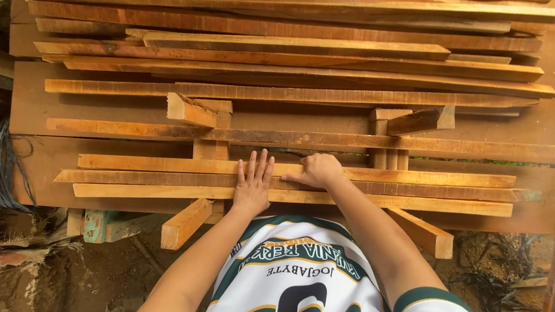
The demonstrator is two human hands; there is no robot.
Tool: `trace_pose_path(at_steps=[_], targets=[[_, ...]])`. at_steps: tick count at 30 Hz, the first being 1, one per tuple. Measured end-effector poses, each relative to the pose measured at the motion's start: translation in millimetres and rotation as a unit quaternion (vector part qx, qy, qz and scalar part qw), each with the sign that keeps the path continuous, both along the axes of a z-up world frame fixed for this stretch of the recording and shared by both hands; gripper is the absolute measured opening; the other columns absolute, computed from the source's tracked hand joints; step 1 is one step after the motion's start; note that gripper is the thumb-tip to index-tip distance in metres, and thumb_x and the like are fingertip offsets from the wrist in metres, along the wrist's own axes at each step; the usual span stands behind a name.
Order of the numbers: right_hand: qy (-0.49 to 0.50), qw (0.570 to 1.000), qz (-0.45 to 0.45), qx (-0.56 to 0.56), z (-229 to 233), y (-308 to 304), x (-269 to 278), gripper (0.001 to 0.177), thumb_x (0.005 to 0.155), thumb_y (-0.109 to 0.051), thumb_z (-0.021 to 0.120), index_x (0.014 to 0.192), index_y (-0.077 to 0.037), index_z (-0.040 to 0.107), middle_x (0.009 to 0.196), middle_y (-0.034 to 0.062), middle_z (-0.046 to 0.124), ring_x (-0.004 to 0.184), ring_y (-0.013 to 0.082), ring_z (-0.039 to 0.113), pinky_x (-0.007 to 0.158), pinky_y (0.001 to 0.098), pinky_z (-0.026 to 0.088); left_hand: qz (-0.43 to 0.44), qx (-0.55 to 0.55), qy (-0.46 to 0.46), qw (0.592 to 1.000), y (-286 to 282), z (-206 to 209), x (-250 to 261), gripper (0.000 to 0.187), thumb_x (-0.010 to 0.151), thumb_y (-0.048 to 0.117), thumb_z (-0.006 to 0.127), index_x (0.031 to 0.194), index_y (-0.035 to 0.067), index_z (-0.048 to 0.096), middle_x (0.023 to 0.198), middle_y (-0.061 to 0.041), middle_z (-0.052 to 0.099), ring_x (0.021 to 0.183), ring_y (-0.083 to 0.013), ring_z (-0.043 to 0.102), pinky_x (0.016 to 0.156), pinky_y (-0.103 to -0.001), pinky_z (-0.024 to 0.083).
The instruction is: Organizing and stacking thin wooden planks onto a wooden rack in a workshop area.
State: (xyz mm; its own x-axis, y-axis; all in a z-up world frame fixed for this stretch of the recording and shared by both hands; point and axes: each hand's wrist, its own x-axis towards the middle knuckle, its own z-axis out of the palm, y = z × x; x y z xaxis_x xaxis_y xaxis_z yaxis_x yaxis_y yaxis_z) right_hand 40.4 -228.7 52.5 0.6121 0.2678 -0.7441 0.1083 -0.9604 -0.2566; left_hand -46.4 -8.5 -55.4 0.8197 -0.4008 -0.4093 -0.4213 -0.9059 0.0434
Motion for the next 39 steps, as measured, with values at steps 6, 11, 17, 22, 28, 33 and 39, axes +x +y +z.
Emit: trace_pose_path(at_steps=[6,11,17,22,28,33,39], targets=[[0.004,1.0,-0.013,0.003,-8.4,-1.4,-3.2,0.095,0.073,-0.097,0.039,0.105,-0.017,0.079,0.104,0.0128,0.077,0.11,0.0344,0.072,0.093,0.0439,0.056,-0.009,-0.005,-0.027,1.0,2.6,-10.7,-2.1,0.14,0.056,0.028,0.086,0.165,0.011,0.0,0.172,-0.017,-0.013,0.155,-0.0445,-0.015,0.118,-0.069,-0.009],[0.008,1.0,-0.011,-0.001,-5.0,-0.9,-2.7,0.096,0.073,-0.098,0.037,0.107,-0.017,0.079,0.106,0.0135,0.077,0.112,0.0343,0.071,0.094,0.0442,0.056,-0.008,-0.011,-0.032,0.999,3.0,-13.6,-3.1,0.14,0.055,0.028,0.087,0.165,0.012,0.001,0.172,-0.017,-0.012,0.155,-0.0445,-0.015,0.119,-0.069,-0.008],[0.01,1.0,-0.013,-0.009,-5.5,-9.0,-2.9,0.095,0.074,-0.097,0.039,0.107,-0.018,0.079,0.108,0.0138,0.076,0.113,0.0341,0.071,0.095,0.0439,0.056,-0.009,-0.015,-0.037,0.999,5.8,-18.2,-4.3,0.14,0.055,0.027,0.085,0.165,0.012,0.0,0.171,-0.017,-0.012,0.155,-0.0441,-0.015,0.119,-0.07,-0.009],[0.006,1.0,-0.026,0.002,-11.6,-8.9,-0.3,0.094,0.076,-0.096,0.037,0.107,-0.017,0.079,0.106,0.0138,0.077,0.112,0.035,0.071,0.095,0.0447,0.056,-0.014,-0.029,-0.073,0.997,7.6,-22.0,-3.0,0.138,0.053,0.023,0.081,0.165,0.011,0.001,0.172,-0.018,-0.009,0.156,-0.0438,-0.014,0.119,-0.069,-0.009],[0.009,1.0,-0.024,0.008,-32.7,13.4,-8.5,0.094,0.075,-0.097,0.039,0.107,-0.018,0.078,0.107,0.0125,0.077,0.112,0.0335,0.071,0.095,0.0441,0.056,-0.017,-0.035,-0.081,0.996,9.0,-36.6,-17.1,0.132,0.056,0.023,0.077,0.165,0.012,0.002,0.172,-0.017,-0.009,0.156,-0.0433,-0.015,0.119,-0.069,-0.01],[-0.069,0.997,-0.001,0.026,-73.0,41.0,-11.3,0.06,0.083,-0.072,0.051,0.103,-0.021,0.077,0.094,0.0094,0.077,0.098,0.0322,0.075,0.085,0.0464,0.06,-0.016,-0.054,-0.118,0.991,10.5,-44.2,-19.5,0.126,0.057,0.017,0.069,0.165,0.013,0.004,0.172,-0.017,-0.007,0.156,-0.0438,-0.014,0.118,-0.07,-0.01],[-0.068,0.996,-0.024,0.045,-100.5,60.4,-12.6,0.053,0.085,-0.06,0.049,0.093,-0.016,0.077,0.083,0.009,0.076,0.087,0.0341,0.076,0.079,0.0471,0.06,-0.011,-0.056,-0.127,0.99,8.6,-41.2,-19.5,0.122,0.06,0.015,0.067,0.165,0.013,0.006,0.173,-0.016,-0.007,0.156,-0.0431,-0.013,0.119,-0.069,-0.009]])
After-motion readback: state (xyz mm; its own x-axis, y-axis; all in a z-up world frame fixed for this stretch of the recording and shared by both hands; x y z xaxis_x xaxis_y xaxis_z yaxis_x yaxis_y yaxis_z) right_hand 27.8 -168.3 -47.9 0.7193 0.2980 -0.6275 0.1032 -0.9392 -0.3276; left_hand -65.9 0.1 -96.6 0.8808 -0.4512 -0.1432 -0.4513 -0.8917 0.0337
